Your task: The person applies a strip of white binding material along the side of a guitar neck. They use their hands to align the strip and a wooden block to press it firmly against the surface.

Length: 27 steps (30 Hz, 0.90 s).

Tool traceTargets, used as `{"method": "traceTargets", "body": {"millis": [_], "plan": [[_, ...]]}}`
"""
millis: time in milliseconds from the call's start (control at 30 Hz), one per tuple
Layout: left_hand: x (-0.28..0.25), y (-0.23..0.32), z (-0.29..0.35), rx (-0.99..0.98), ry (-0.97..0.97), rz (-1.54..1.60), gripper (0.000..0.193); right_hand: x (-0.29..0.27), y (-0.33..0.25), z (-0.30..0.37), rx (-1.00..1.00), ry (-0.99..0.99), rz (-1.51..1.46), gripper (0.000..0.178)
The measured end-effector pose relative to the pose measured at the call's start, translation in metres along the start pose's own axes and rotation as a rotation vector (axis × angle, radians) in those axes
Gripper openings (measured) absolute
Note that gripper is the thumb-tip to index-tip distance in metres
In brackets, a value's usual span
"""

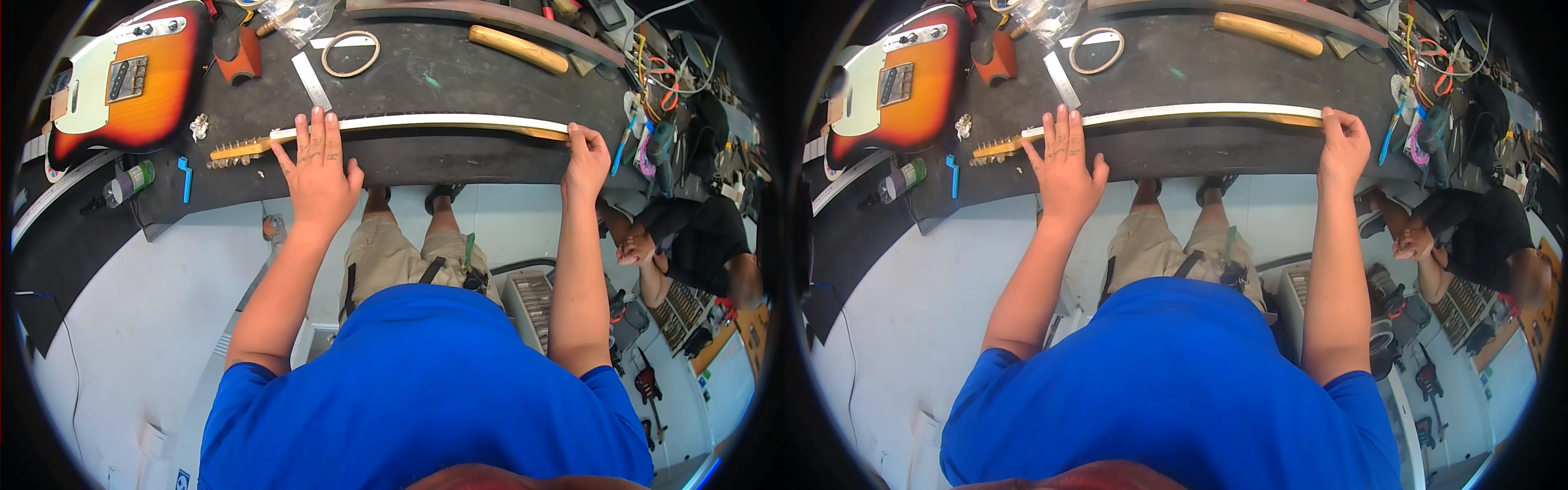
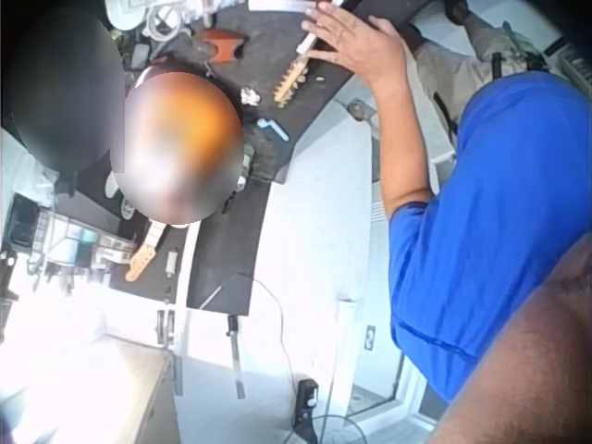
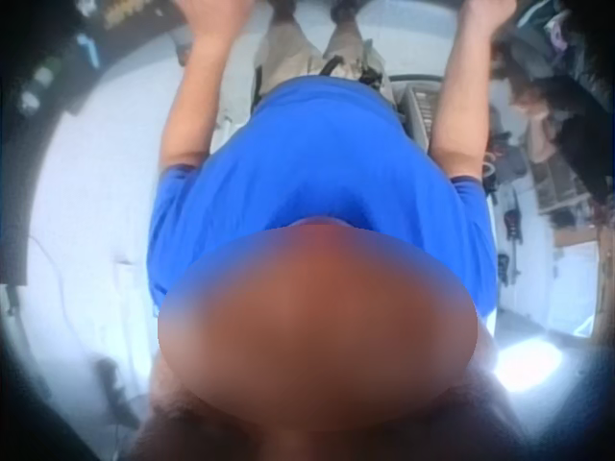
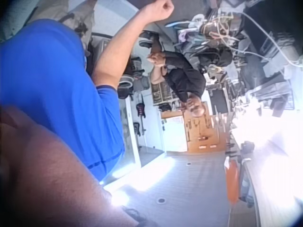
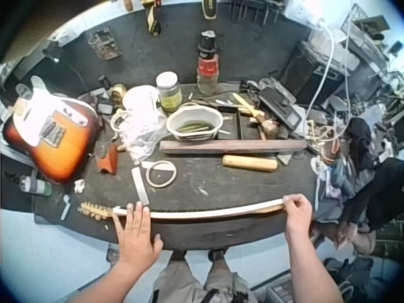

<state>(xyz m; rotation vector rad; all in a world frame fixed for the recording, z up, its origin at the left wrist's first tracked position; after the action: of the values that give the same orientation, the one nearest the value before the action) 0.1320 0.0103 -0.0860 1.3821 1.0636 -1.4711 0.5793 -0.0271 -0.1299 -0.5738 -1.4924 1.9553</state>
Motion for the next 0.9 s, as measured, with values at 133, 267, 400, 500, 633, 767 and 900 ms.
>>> {"method": "traceTargets", "body": {"millis": [133, 267, 400, 500, 633, 767, 900], "plan": [[0.002, 0.002, -0.002, 0.007, -0.013, 0.024, 0.088, -0.004, -0.004, 0.001, -0.003, -0.006, 0.003, 0.015], [0.002, 0.001, -0.001, 0.019, -0.040, -0.014, 0.091, 0.001, -0.044, 0.015, -0.151, -0.077, 0.088, 0.015], [0.004, 0.000, 0.004, 0.001, -0.016, 0.050, 0.092, 0.011, -0.072, 0.022, -0.221, -0.172, 0.124, 0.012], [0.003, 0.012, 0.002, 0.061, -0.033, -0.029, 0.092, -0.004, -0.043, 0.009, -0.139, -0.129, 0.111, 0.014], [0.001, 0.019, -0.004, 0.051, -0.078, -0.027, 0.092, -0.009, -0.007, 0.003, -0.017, -0.064, 0.047, 0.019], [-0.001, 0.020, -0.003, 0.034, -0.099, -0.037, 0.094, 0.002, -0.005, 0.005, 0.004, -0.048, 0.042, 0.020], [-0.001, 0.025, -0.006, 0.049, -0.100, -0.035, 0.094, -0.004, 0.000, 0.000, -0.021, -0.035, 0.082, 0.020]]}}
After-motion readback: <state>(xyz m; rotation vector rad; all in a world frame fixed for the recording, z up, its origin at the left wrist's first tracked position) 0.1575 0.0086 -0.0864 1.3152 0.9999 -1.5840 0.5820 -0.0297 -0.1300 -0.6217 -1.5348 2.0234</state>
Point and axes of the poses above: each hand's wrist, its own z-axis away from the middle knuckle, its own x-axis out of the palm, y = z × x, the point moved 5 cm from there along -z, towards the middle knuckle, and after that the axes turned 13 degrees about -z, right-handed, at the moved point
